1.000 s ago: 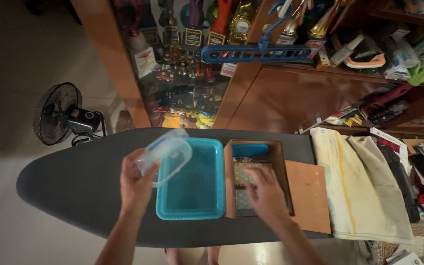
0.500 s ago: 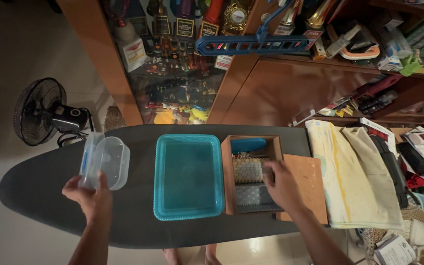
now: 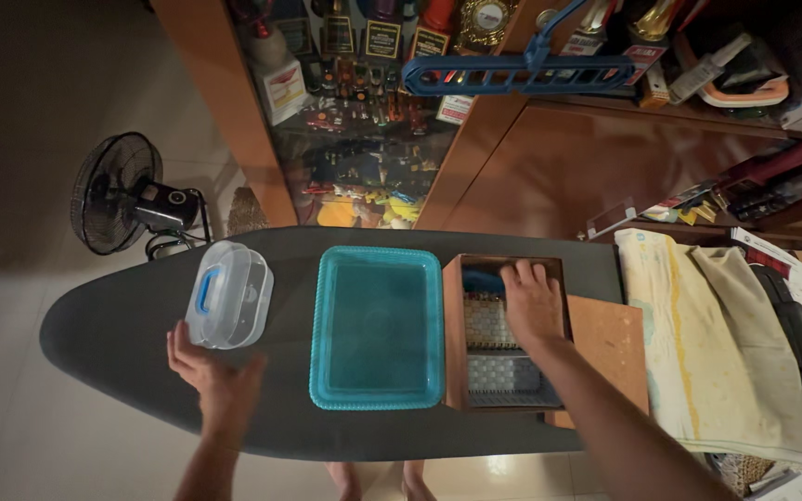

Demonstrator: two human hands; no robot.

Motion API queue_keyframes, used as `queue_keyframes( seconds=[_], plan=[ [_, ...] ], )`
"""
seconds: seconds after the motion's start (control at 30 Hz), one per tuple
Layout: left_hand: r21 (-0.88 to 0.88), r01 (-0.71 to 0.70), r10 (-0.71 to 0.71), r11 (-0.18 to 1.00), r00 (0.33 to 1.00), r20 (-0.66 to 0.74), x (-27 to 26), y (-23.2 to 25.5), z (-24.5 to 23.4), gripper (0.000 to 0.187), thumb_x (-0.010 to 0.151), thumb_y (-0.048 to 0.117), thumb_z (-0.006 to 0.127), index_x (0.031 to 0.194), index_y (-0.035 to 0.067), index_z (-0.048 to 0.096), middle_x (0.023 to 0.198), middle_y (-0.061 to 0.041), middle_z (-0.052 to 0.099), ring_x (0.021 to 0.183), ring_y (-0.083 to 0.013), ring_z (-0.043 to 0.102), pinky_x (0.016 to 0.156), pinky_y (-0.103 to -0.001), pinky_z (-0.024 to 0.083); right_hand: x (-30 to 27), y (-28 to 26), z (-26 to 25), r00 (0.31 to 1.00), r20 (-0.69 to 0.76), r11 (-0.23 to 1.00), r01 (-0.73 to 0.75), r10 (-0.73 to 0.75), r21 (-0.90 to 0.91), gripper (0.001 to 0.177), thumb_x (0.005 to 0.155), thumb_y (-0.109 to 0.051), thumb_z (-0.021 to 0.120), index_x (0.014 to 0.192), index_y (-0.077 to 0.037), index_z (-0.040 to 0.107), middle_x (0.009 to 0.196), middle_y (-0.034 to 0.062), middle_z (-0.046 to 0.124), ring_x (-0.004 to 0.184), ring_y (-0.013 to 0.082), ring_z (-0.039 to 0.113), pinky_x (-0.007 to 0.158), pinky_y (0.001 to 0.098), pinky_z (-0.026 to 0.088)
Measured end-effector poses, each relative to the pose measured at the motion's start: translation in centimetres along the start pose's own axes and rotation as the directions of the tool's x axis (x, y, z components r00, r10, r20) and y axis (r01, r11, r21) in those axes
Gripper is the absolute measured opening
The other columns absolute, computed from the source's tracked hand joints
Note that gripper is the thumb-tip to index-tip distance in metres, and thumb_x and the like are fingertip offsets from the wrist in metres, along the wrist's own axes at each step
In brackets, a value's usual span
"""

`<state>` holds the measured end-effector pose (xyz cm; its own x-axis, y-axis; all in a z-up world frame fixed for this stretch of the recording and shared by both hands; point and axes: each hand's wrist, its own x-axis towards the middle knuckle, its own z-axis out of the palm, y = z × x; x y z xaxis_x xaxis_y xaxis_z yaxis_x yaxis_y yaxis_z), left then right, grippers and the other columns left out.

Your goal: The person opens a cardboard box and transfers various sewing supplies, including thread spools, needles, and small plastic bags, into a blue plastic tray. The person then places some of the items into a clear plastic container.

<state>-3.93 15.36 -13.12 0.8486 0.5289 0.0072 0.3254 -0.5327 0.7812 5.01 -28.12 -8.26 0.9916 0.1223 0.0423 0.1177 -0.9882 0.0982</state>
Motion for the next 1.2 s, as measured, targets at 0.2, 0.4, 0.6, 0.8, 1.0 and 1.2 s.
queue_keyframes(
  seconds=[0.2, 0.4, 0.6, 0.8, 1.0, 1.2],
  plan=[
    [-0.121, -0.193, 0.175, 0.974, 0.974, -0.140, -3.4, 8.6, 1.0, 0.084, 0.083, 0.012, 0.075, 0.156, 0.003, 0.032, 0.158, -0.029, 0.021, 0.152, -0.0476, 0.026, 0.122, -0.059, 0.031, -1.0, 1.2, -3.4, 0.992, 0.056, 0.972, -0.119, 0.110, 0.204, 0.012, 0.086, -0.011, 0.070, 0.097, -0.012, 0.067, 0.110, 0.0076, 0.062, 0.113, 0.0290, 0.059, 0.093, 0.0493, 0.045],
    [-0.315, 0.485, -0.224, 0.816, 0.768, 0.600, -5.1, 18.0, 4.6, 0.064, 0.094, 0.053, 0.057, 0.147, 0.017, 0.055, 0.124, -0.018, 0.072, 0.100, -0.0291, 0.071, 0.078, -0.037, 0.058, -5.0, -0.4, -11.6, 0.987, -0.086, 0.937, -0.100, 0.136, 0.334, 0.011, 0.089, -0.012, 0.069, 0.100, -0.010, 0.066, 0.104, 0.0098, 0.067, 0.101, 0.0338, 0.064, 0.084, 0.0474, 0.052],
    [-0.183, 0.787, -0.361, 0.589, 0.458, 0.812, -6.4, 17.6, 7.3, 0.063, 0.092, 0.033, 0.067, 0.150, 0.021, 0.045, 0.128, -0.011, 0.066, 0.114, -0.0247, 0.066, 0.093, -0.041, 0.051, -7.5, -7.3, -13.2, 0.970, -0.198, 0.856, 0.219, -0.140, 0.469, 0.025, 0.087, -0.011, 0.069, 0.111, -0.012, 0.065, 0.120, 0.0096, 0.064, 0.106, 0.0316, 0.065, 0.090, 0.0445, 0.053],
    [-0.521, 0.578, -0.380, 0.628, 0.812, 0.443, -5.8, 5.3, 6.2, 0.040, 0.095, 0.008, 0.063, 0.135, 0.004, 0.066, 0.122, -0.013, 0.072, 0.107, -0.0204, 0.065, 0.093, -0.032, 0.049, -7.1, -2.5, -7.6, 0.990, 0.096, 0.921, 0.061, -0.106, 0.384, 0.055, 0.083, -0.003, 0.066, 0.136, -0.005, 0.053, 0.138, 0.0122, 0.054, 0.126, 0.0303, 0.055, 0.107, 0.0481, 0.045],
    [-0.500, 0.629, -0.640, 0.596, 0.748, 0.177, -5.7, -5.4, 2.9, 0.039, 0.096, 0.000, 0.056, 0.134, 0.001, 0.064, 0.124, -0.014, 0.067, 0.107, -0.0224, 0.065, 0.091, -0.037, 0.052, -7.8, 2.1, 0.0, 0.916, 0.400, 0.983, -0.099, 0.029, 0.156, 0.037, 0.086, -0.007, 0.065, 0.123, -0.012, 0.065, 0.125, 0.0046, 0.065, 0.117, 0.0243, 0.063, 0.103, 0.0431, 0.052],
    [-0.624, 0.581, -0.594, 0.523, 0.773, 0.222, -4.2, -15.8, 3.5, 0.044, 0.094, -0.003, 0.051, 0.136, -0.001, 0.064, 0.124, -0.016, 0.068, 0.108, -0.0264, 0.066, 0.094, -0.038, 0.053, -7.1, 2.7, -1.9, 0.942, 0.324, 0.952, -0.174, 0.087, 0.250, 0.012, 0.095, -0.013, 0.060, 0.099, -0.013, 0.071, 0.105, 0.0055, 0.073, 0.093, 0.0240, 0.073, 0.088, 0.0431, 0.058]
  ],
)
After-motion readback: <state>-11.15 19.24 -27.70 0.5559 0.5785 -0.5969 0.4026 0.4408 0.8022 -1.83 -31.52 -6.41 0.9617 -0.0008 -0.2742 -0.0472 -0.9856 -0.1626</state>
